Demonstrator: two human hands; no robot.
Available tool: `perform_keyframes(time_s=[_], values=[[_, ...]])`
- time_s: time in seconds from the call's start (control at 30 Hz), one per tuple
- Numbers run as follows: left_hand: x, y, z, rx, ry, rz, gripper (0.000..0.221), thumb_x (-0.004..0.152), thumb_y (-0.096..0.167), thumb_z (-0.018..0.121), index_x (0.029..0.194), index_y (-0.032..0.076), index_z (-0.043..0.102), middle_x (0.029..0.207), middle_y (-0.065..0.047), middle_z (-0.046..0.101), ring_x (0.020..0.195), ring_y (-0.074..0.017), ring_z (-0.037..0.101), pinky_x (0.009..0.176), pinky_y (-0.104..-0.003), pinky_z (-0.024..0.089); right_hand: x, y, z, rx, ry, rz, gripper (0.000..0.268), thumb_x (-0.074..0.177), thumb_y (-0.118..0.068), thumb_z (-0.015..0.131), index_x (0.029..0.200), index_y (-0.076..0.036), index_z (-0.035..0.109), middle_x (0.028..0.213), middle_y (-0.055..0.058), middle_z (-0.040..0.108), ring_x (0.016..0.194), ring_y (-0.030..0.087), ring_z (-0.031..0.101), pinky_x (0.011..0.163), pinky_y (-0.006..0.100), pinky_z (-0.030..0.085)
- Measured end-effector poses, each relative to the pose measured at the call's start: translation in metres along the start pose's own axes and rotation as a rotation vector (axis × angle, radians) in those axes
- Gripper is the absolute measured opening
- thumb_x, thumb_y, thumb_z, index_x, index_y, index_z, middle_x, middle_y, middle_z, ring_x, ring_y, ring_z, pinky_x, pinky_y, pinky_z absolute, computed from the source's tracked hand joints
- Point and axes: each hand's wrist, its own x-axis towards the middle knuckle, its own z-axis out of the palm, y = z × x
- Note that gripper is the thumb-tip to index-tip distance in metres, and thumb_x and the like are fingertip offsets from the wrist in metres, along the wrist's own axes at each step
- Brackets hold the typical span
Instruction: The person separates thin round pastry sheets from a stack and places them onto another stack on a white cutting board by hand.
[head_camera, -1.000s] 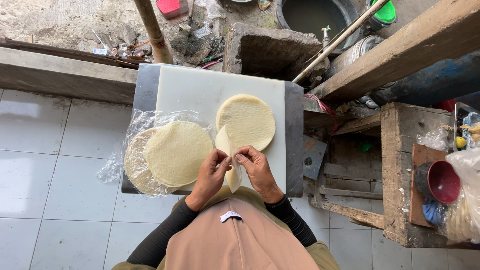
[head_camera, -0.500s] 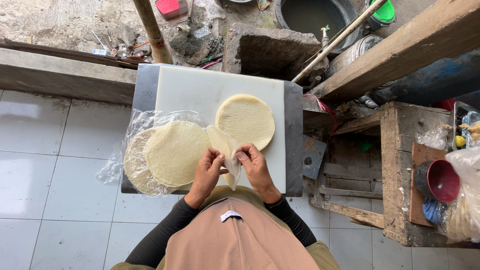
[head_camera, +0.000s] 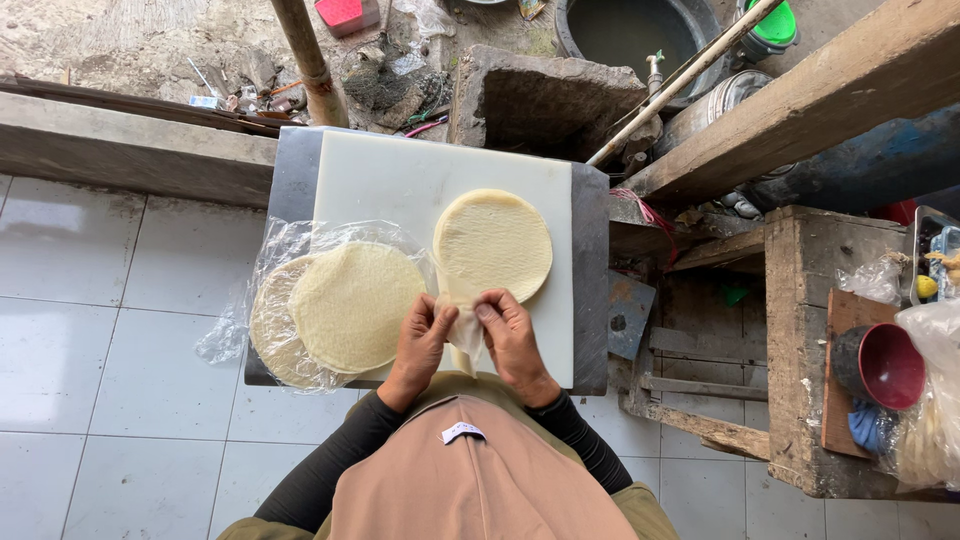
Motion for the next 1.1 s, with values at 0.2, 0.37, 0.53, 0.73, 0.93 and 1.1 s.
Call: perform_keyframes(time_s=[0.2,0.37,0.53,0.73,0.93,1.1], values=[[0.004,0.007,0.004,0.006,0.143,0.033,0.020,0.103,0.018,0.069,0.094,0.010,0.053,0.086,0.003,0.055,0.077,-0.0038,0.047,0.068,-0.021,0.043,0.006,0.010,-0.017,-0.086,-0.003,0.019,0.007,0.108,-0.011,0.060,0.113,-0.005,0.061,0.093,-0.001,0.059,0.071,0.002,0.047,0.058,0.015,0.038],[0.006,0.026,0.022,0.151,0.112,0.109,0.020,0.094,0.015,0.067,0.108,0.010,0.054,0.094,0.004,0.063,0.084,-0.0044,0.058,0.071,-0.022,0.051,0.007,0.015,0.000,-0.293,0.002,-0.056,0.020,0.109,-0.023,0.058,0.119,-0.006,0.060,0.096,-0.003,0.055,0.079,0.002,0.046,0.066,0.017,0.041],[0.000,0.031,0.027,0.529,0.114,0.094,0.016,0.098,0.016,0.067,0.108,0.006,0.060,0.092,0.001,0.066,0.075,-0.0084,0.058,0.067,-0.024,0.051,0.003,0.001,0.015,-0.703,0.014,-0.271,0.032,0.101,-0.030,0.061,0.120,-0.005,0.054,0.097,0.000,0.065,0.088,0.007,0.062,0.073,0.023,0.054],[0.007,0.011,0.018,0.189,0.101,0.105,0.013,0.105,0.016,0.063,0.108,0.005,0.058,0.094,0.000,0.061,0.082,-0.0055,0.054,0.070,-0.022,0.048,0.010,0.002,0.016,-0.765,0.114,-0.362,0.026,0.107,-0.028,0.061,0.105,-0.002,0.065,0.088,0.001,0.067,0.079,0.009,0.060,0.069,0.025,0.053],[0.004,0.017,0.010,0.113,0.114,0.004,0.016,0.102,0.021,0.064,0.106,0.006,0.059,0.090,0.002,0.060,0.067,-0.0029,0.050,0.053,-0.020,0.042,0.021,-0.001,-0.006,-0.147,0.099,-0.106,0.026,0.103,-0.032,0.065,0.096,-0.006,0.068,0.082,-0.001,0.065,0.070,0.006,0.059,0.060,0.021,0.053],[0.006,0.038,-0.006,0.097,0.183,0.017,0.018,0.101,0.024,0.065,0.105,0.007,0.063,0.085,0.004,0.061,0.060,-0.0014,0.048,0.045,-0.019,0.039,0.024,-0.014,-0.032,-0.095,0.173,-0.130,0.024,0.099,-0.031,0.069,0.095,-0.008,0.068,0.083,-0.001,0.066,0.071,0.006,0.062,0.061,0.022,0.055]])
